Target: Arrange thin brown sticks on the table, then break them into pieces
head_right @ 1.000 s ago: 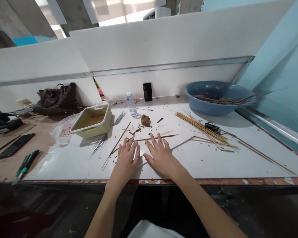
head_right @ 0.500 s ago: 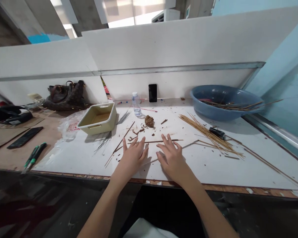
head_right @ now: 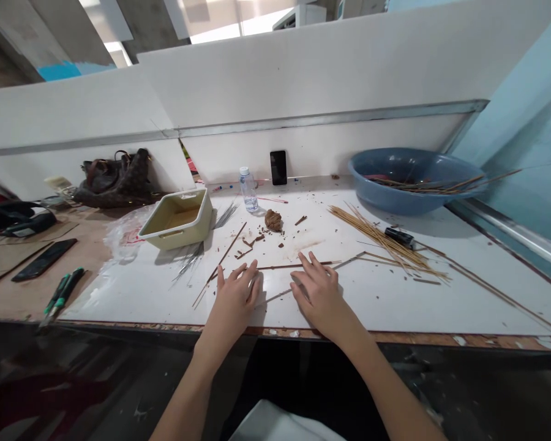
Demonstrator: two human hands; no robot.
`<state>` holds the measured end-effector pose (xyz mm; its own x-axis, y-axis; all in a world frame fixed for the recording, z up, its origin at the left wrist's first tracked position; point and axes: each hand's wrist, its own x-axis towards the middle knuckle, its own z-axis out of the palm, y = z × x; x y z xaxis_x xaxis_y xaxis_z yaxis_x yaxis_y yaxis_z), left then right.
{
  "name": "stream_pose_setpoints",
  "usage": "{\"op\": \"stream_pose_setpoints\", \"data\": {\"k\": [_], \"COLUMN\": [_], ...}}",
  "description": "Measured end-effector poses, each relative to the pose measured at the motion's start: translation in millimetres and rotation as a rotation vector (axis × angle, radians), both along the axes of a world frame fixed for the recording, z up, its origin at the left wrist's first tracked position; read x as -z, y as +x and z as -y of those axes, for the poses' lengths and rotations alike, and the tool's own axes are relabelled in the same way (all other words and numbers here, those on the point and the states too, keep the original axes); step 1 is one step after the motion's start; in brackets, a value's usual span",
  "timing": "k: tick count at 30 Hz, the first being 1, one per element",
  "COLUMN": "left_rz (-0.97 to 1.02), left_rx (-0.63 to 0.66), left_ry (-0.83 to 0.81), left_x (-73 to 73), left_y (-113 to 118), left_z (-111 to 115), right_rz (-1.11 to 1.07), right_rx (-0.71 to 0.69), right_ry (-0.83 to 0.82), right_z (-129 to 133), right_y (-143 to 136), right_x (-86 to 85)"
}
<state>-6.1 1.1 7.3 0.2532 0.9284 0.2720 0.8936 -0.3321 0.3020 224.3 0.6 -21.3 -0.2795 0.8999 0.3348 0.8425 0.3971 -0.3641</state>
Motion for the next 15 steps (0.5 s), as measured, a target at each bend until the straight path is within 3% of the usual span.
{"op": "stream_pose_setpoints", "data": {"k": [4,10,15], "left_rz": [0.059,-0.01,0.029], "left_rx": [0.029,0.095,0.073], "left_ry": [0.037,-0.022,-0.026], "left_x": [1.4,16.3,9.5], "left_y": [0.1,4.4,4.2], "left_z": [3.4,-4.3,2.9], "right_rz": [-0.017,-0.019,0.018], "right_rx": [-0.014,-0.021,-0.079], "right_ry": [-0.029,-0.032,-0.044], "right_z": [-0.5,0.7,1.3], "right_y": [-3.0,-4.0,-12.3], "right_x": [-1.2,-3.6,-11.8]}}
